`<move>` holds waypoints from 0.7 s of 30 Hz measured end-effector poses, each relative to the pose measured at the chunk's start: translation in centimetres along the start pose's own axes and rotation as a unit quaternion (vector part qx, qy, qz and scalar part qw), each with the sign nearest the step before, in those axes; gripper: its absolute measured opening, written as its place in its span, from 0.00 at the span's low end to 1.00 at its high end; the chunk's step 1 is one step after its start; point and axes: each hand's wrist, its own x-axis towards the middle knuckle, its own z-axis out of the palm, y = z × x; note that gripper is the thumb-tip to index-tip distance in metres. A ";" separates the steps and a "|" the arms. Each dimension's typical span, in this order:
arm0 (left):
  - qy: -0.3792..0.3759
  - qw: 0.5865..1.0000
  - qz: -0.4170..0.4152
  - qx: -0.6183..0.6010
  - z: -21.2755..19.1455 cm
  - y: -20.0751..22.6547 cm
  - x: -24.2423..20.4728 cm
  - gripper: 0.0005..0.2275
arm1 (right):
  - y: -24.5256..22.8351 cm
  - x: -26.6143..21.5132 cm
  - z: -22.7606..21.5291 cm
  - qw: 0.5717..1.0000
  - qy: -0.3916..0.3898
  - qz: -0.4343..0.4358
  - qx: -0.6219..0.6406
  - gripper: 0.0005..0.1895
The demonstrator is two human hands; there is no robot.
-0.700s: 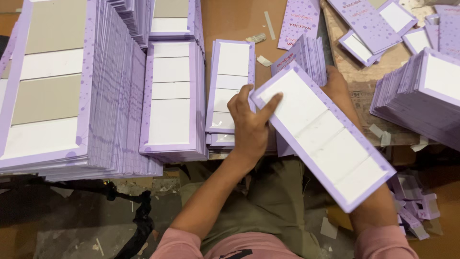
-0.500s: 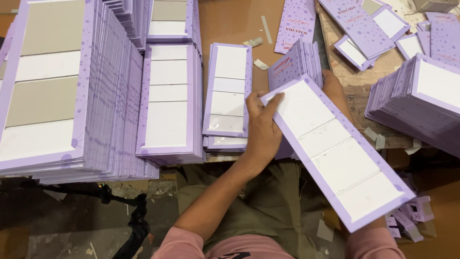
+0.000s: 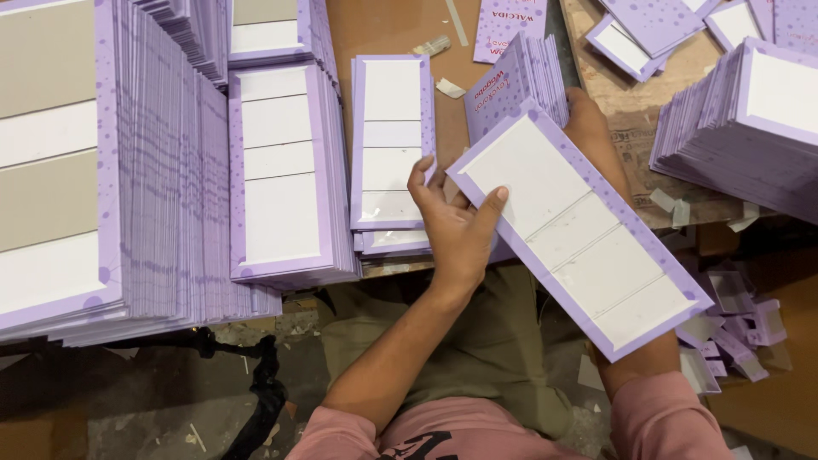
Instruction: The person repeatedly picks up purple rectangular cards from a large pile on the table, aligns them, and places them into a smaller stack. The person continues this repetitive stacking process throughout the clip.
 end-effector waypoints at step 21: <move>-0.005 0.953 -0.028 0.300 -0.6 5.8 -4.2 0.28 | 2.0 2.5 0.3 0.990 -0.006 0.012 0.144 0.24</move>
